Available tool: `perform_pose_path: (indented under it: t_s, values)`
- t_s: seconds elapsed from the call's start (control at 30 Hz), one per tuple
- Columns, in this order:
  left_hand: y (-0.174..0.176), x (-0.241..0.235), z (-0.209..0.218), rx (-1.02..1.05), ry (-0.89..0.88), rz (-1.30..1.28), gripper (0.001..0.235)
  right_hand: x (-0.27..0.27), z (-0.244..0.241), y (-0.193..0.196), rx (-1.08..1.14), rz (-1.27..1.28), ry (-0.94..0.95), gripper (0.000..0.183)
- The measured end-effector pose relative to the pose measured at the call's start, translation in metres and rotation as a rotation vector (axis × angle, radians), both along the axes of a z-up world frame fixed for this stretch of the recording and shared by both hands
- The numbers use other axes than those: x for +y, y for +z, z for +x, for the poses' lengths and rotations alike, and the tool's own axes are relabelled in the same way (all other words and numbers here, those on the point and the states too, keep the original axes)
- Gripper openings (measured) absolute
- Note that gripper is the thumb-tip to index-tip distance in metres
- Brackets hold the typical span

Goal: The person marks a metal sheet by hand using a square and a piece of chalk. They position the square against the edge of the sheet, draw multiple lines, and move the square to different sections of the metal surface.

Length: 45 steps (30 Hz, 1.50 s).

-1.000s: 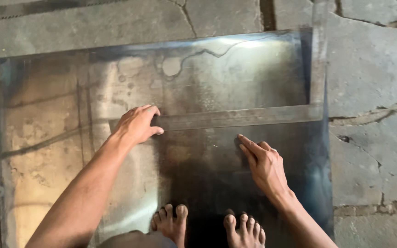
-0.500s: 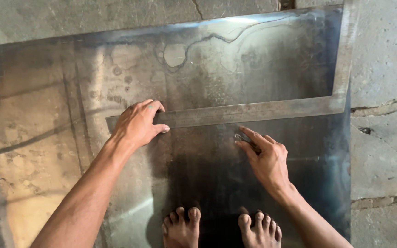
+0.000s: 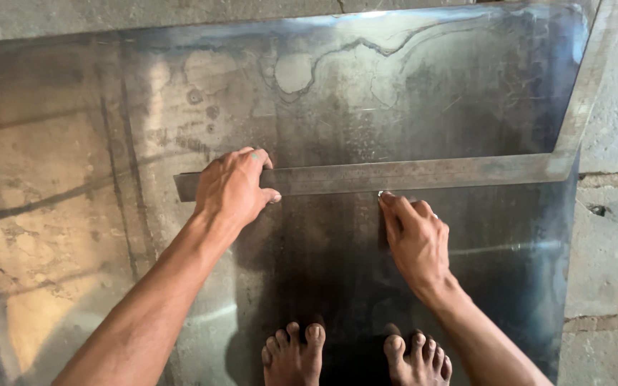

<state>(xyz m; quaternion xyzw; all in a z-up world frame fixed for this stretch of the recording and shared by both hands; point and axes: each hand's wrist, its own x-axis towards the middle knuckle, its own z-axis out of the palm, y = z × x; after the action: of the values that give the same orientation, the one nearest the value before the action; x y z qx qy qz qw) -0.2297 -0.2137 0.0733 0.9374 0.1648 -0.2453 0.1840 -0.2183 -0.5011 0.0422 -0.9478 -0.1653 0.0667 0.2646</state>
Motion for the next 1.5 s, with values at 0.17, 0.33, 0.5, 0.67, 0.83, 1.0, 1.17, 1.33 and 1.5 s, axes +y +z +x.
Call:
perform_pose_path:
  t_s: [0.17, 0.33, 0.5, 0.67, 0.83, 1.0, 1.17, 1.33, 1.5]
  values:
    - [-0.002, -0.002, -0.024, -0.152, -0.075, -0.017, 0.045, -0.012, 0.048, 0.029, 0.875, -0.351, 0.43, 0.025]
    - [-0.008, -0.003, -0.024, -0.233, -0.053, -0.051, 0.049, -0.037, 0.027, 0.047, 0.751, -0.201, 0.417, 0.04]
    - [-0.023, 0.0, -0.071, -0.359, -0.051, -0.186, 0.051, -0.087, 0.056, 0.037, -0.134, -0.091, 0.159, 0.082]
    - [-0.008, 0.057, -0.173, -0.12, 0.044, -0.077, 0.073, -0.117, 0.027, 0.02, -0.079, -0.049, 0.346, 0.062]
    - [-0.004, 0.125, -0.217, -0.194, -0.064, 0.256, 0.082, -0.036, -0.032, -0.016, -0.184, 0.046, 0.61, 0.05]
    - [-0.043, 0.062, -0.205, -0.552, -0.257, 0.274, 0.077, -0.009, -0.03, -0.01, -0.224, 0.108, 0.553, 0.053]
    - [-0.062, 0.056, -0.203, -0.659, -0.167, 0.21, 0.062, -0.008, -0.028, -0.019, -0.221, 0.072, 0.587, 0.054]
    - [-0.071, 0.06, -0.207, -0.63, -0.16, 0.195, 0.063, -0.001, -0.024, -0.016, -0.147, 0.075, 0.565, 0.051]
    - [-0.072, 0.06, -0.209, -0.589, -0.17, 0.185, 0.065, -0.002, -0.021, -0.016, -0.143, 0.119, 0.58, 0.05]
